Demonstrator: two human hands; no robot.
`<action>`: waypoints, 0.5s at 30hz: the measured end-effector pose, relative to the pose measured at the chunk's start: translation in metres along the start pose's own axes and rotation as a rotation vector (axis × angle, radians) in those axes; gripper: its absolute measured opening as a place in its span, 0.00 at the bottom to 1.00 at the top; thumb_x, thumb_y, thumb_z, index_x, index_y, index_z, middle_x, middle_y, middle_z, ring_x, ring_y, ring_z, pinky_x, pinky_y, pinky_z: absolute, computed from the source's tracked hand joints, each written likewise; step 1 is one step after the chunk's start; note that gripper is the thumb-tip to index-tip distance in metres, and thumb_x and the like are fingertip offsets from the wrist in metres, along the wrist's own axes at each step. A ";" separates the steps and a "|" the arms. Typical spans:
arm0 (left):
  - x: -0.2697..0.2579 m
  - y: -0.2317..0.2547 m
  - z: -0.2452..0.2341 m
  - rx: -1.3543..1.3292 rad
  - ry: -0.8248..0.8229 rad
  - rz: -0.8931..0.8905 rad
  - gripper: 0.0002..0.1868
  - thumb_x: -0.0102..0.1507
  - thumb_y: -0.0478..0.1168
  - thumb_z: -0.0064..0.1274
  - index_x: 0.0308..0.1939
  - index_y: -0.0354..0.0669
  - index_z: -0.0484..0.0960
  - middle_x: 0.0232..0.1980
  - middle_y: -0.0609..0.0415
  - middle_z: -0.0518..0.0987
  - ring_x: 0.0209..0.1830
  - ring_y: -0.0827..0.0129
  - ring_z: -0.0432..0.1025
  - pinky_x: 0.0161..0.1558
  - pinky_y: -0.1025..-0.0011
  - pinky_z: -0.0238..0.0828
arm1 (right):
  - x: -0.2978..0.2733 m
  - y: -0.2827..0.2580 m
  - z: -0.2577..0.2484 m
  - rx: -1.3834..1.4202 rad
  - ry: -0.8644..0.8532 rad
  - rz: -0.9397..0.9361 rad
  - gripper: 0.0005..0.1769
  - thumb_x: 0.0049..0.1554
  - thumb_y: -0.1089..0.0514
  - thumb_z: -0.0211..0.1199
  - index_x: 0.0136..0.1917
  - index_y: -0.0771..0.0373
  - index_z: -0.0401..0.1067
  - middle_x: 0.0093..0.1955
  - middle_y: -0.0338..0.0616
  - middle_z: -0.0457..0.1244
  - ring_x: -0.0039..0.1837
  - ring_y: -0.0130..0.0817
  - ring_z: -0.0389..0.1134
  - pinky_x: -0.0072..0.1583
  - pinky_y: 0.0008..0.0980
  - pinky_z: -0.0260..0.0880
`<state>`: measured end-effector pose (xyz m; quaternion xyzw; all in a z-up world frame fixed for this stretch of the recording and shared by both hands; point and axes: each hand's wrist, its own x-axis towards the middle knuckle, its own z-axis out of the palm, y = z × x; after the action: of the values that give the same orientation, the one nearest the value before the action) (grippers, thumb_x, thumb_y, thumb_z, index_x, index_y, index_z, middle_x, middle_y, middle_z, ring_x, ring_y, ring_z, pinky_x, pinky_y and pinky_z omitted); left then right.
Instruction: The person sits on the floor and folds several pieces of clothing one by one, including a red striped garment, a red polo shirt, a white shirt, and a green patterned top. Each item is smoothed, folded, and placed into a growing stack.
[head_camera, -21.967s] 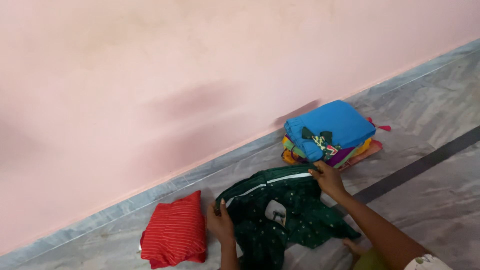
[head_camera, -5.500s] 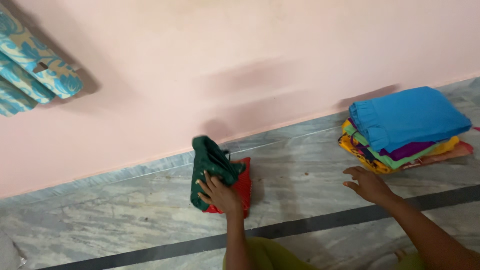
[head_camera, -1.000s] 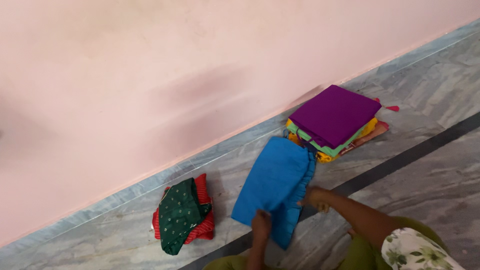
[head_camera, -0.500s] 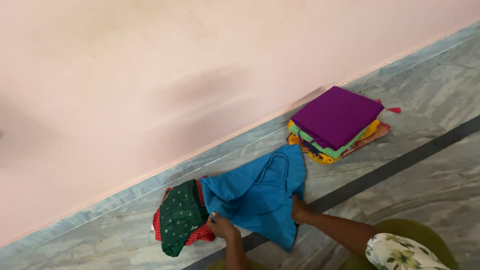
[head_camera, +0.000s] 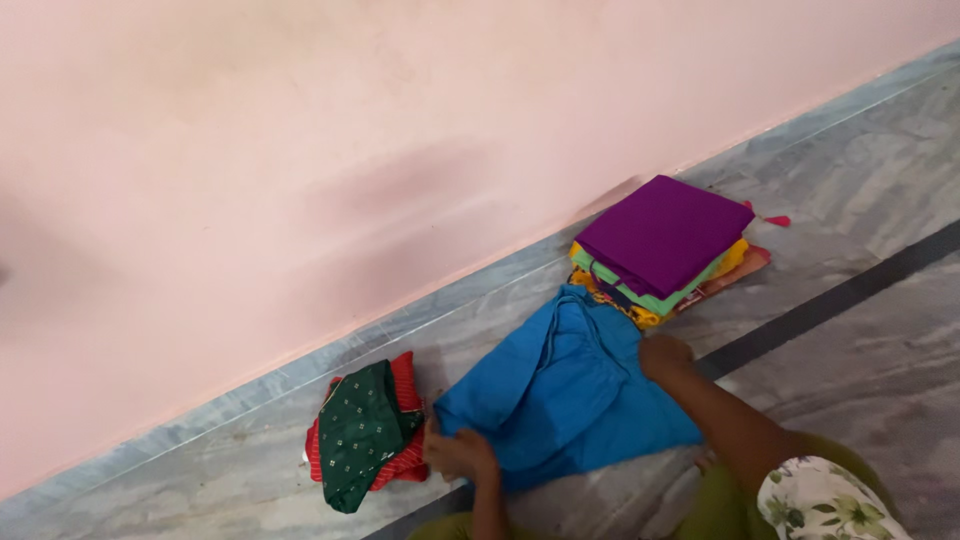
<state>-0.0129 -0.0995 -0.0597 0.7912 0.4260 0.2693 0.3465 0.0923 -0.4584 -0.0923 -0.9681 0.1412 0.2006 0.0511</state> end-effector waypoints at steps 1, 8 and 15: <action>-0.006 0.003 -0.002 -0.021 0.076 0.182 0.27 0.55 0.27 0.55 0.60 0.40 0.76 0.59 0.39 0.73 0.60 0.44 0.69 0.55 0.48 0.65 | -0.002 -0.004 0.002 -0.042 0.093 -0.210 0.18 0.61 0.52 0.58 0.56 0.65 0.78 0.58 0.52 0.71 0.58 0.46 0.74 0.56 0.45 0.76; -0.057 -0.017 0.023 -0.325 -0.530 0.418 0.13 0.63 0.32 0.57 0.52 0.42 0.80 0.58 0.43 0.72 0.50 0.52 0.72 0.50 0.59 0.72 | -0.024 -0.047 0.023 0.290 -0.091 -0.424 0.60 0.54 0.36 0.73 0.83 0.58 0.39 0.70 0.63 0.58 0.69 0.56 0.62 0.67 0.47 0.65; -0.081 -0.029 0.028 -0.166 -0.696 0.379 0.16 0.63 0.36 0.59 0.54 0.47 0.79 0.58 0.47 0.72 0.46 0.57 0.75 0.48 0.60 0.75 | -0.039 -0.071 0.024 0.472 0.210 -0.590 0.19 0.47 0.51 0.74 0.51 0.58 0.82 0.57 0.48 0.71 0.61 0.46 0.71 0.63 0.41 0.70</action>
<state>-0.0467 -0.1665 -0.1096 0.8688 0.1066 0.0779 0.4772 0.0696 -0.3766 -0.0955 -0.9440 -0.0964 0.0393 0.3131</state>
